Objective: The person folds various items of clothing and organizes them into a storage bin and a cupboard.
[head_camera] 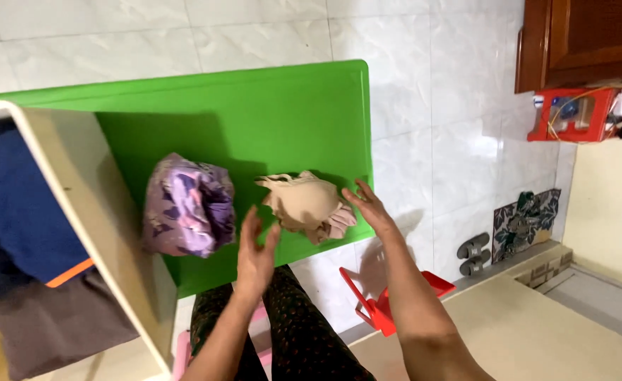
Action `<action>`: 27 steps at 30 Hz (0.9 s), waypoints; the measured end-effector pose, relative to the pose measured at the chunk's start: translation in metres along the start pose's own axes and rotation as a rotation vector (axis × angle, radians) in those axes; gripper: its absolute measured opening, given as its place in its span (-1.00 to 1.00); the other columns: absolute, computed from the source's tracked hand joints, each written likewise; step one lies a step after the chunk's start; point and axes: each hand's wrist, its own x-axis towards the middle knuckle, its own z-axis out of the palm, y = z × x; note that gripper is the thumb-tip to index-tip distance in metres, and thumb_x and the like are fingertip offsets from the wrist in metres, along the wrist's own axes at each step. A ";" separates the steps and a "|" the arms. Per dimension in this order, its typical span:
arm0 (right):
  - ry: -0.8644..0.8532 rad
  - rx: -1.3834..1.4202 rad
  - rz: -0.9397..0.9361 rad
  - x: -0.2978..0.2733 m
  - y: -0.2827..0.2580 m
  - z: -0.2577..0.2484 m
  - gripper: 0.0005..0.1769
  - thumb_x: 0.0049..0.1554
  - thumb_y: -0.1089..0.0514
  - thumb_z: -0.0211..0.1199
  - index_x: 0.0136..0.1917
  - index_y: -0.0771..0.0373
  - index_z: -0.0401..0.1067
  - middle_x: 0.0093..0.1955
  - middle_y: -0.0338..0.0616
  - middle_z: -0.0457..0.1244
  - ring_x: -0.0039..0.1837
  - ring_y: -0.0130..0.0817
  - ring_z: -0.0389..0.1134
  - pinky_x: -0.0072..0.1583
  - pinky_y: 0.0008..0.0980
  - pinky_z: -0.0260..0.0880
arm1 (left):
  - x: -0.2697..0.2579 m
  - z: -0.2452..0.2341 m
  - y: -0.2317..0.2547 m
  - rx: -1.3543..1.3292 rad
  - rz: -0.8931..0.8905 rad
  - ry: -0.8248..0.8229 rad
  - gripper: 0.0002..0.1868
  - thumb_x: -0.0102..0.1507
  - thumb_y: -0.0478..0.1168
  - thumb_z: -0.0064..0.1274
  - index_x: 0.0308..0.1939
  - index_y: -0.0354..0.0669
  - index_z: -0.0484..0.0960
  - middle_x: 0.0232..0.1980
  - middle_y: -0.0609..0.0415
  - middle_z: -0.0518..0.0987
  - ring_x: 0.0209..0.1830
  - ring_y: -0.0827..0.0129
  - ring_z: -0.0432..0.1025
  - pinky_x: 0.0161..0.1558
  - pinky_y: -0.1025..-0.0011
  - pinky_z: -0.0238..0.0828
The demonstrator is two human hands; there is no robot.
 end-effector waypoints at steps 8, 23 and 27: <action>-0.116 0.387 0.067 0.029 0.042 0.023 0.28 -0.02 -0.55 0.27 0.60 0.21 -0.21 0.59 0.30 -0.28 0.51 0.44 -0.13 0.31 0.48 0.07 | 0.131 0.097 -0.081 0.224 -0.306 0.095 -0.11 0.12 0.49 -0.02 0.46 0.51 0.08 0.46 -0.29 0.15 0.48 -0.22 0.05 0.44 -0.09 -0.07; -0.286 0.926 -0.259 -0.059 0.052 -0.027 -0.21 0.03 0.02 0.36 0.45 0.10 0.12 0.36 0.05 0.16 0.32 -0.03 0.22 0.30 -0.01 0.26 | 0.025 0.101 -0.023 -0.379 -0.111 -0.208 0.13 -0.02 -0.02 0.37 0.48 -0.16 0.01 0.32 -0.45 0.29 0.29 -0.25 0.25 0.23 -0.18 0.21; -0.200 0.700 -0.608 -0.155 -0.010 -0.060 -0.03 -0.16 0.03 0.46 0.47 0.22 0.17 0.36 -0.03 0.15 0.38 -0.12 0.10 0.42 -0.11 0.08 | -0.040 0.092 0.011 -0.548 0.032 -0.237 0.11 -0.03 -0.15 0.30 0.52 0.07 -0.01 0.45 -0.24 0.21 0.37 -0.15 0.18 0.28 -0.18 0.11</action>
